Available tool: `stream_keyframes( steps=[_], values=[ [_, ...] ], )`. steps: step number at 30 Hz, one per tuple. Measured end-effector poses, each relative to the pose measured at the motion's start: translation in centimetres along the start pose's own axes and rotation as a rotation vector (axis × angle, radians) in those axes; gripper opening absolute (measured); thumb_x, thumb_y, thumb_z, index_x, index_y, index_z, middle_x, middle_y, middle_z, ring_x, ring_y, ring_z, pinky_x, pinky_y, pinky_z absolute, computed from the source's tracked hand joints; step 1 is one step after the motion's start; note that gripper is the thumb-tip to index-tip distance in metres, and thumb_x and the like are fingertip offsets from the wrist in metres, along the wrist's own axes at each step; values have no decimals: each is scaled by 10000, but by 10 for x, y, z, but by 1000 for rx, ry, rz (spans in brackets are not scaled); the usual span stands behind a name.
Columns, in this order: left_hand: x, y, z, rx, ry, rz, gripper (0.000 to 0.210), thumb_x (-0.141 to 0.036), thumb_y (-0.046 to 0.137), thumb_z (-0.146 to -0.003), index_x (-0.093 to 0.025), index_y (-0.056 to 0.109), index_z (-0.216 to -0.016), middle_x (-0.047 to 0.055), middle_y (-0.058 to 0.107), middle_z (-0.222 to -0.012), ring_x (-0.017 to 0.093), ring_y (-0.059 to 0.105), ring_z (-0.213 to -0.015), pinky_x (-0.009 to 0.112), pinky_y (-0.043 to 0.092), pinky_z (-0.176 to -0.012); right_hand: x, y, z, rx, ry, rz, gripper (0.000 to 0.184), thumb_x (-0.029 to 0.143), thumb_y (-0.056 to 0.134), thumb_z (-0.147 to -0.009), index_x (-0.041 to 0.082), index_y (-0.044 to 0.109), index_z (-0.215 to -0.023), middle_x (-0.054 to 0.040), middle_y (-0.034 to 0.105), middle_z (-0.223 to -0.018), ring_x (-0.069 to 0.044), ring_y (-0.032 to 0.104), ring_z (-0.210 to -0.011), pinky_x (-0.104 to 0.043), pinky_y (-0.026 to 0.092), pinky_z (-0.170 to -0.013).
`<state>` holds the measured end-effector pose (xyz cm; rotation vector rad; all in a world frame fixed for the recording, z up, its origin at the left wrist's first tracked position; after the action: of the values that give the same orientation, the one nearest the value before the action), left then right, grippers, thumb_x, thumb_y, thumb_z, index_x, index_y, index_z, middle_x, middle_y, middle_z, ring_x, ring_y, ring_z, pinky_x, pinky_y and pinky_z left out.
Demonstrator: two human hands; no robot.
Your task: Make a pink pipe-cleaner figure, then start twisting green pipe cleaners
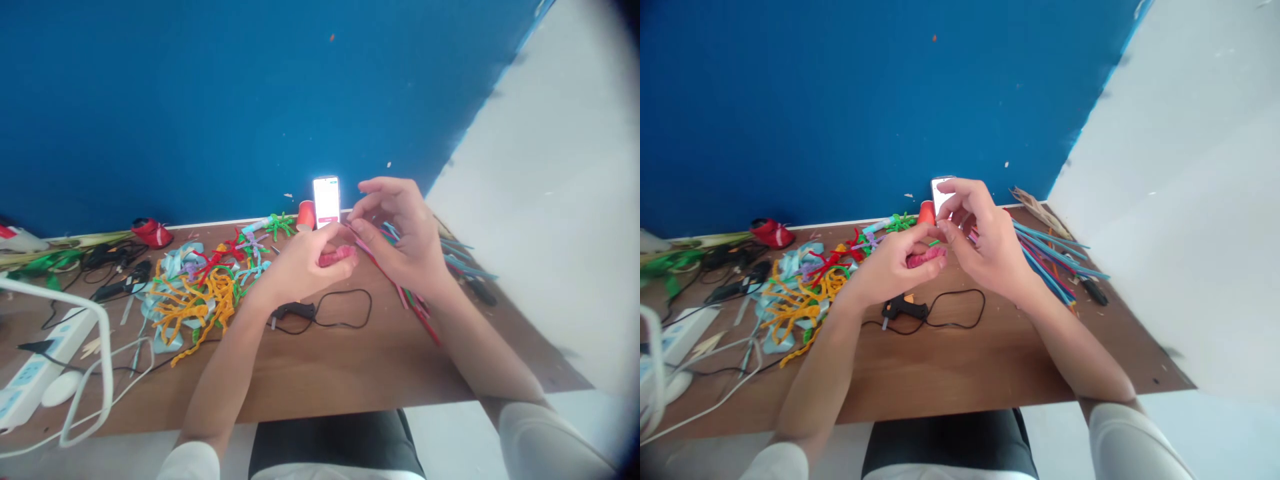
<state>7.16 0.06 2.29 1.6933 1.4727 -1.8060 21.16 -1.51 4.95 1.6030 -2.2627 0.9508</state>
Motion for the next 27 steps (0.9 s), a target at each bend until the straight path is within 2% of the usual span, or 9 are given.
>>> stream_keyframes(
  steps=[7,12,16,23,27],
  values=[
    [-3,0,3,44,-16,54,352,-295,622,-899,-159,621,-1224,35,710,-874,174,698,-825,271,562,-748,8,5,-1,40,-139,151,535,129,620,-908,289,452,-1390,-15,705,-1000,-186,687,-851,-349,589,-714],
    [0,1,2,41,-10,54,321,-302,607,-906,-159,620,-1193,46,714,-917,177,692,-821,251,535,-672,7,9,2,34,-197,251,535,106,569,-928,290,447,-1416,-25,730,-1015,-207,708,-907,-392,595,-811],
    [1,-1,0,20,26,-56,253,-286,590,-907,-159,636,-1121,35,706,-884,167,671,-784,244,495,-629,6,11,4,18,-209,294,519,105,560,-934,295,463,-1406,-19,752,-1010,-204,707,-907,-375,588,-806],
    [-1,-5,0,-3,22,-313,135,-246,573,-881,-176,662,-955,3,648,-718,144,565,-625,267,398,-552,3,13,3,82,-147,260,535,81,536,-930,270,455,-1424,-24,752,-1010,-180,706,-876,-351,579,-822],
    [1,-4,-1,-3,27,-346,79,-225,557,-872,-191,628,-873,-18,599,-660,126,509,-592,269,354,-540,2,14,3,91,-167,293,524,79,516,-933,253,449,-1422,-35,738,-1009,-182,702,-891,-347,576,-812]
  ],
)
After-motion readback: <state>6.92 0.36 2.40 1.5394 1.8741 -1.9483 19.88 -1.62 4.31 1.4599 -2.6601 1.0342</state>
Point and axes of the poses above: each hand's wrist, its own z-axis away from the middle knuckle, its own y-axis out of the palm, x = y × z, the point moved 6 cm from there along -z, towards the middle knuckle
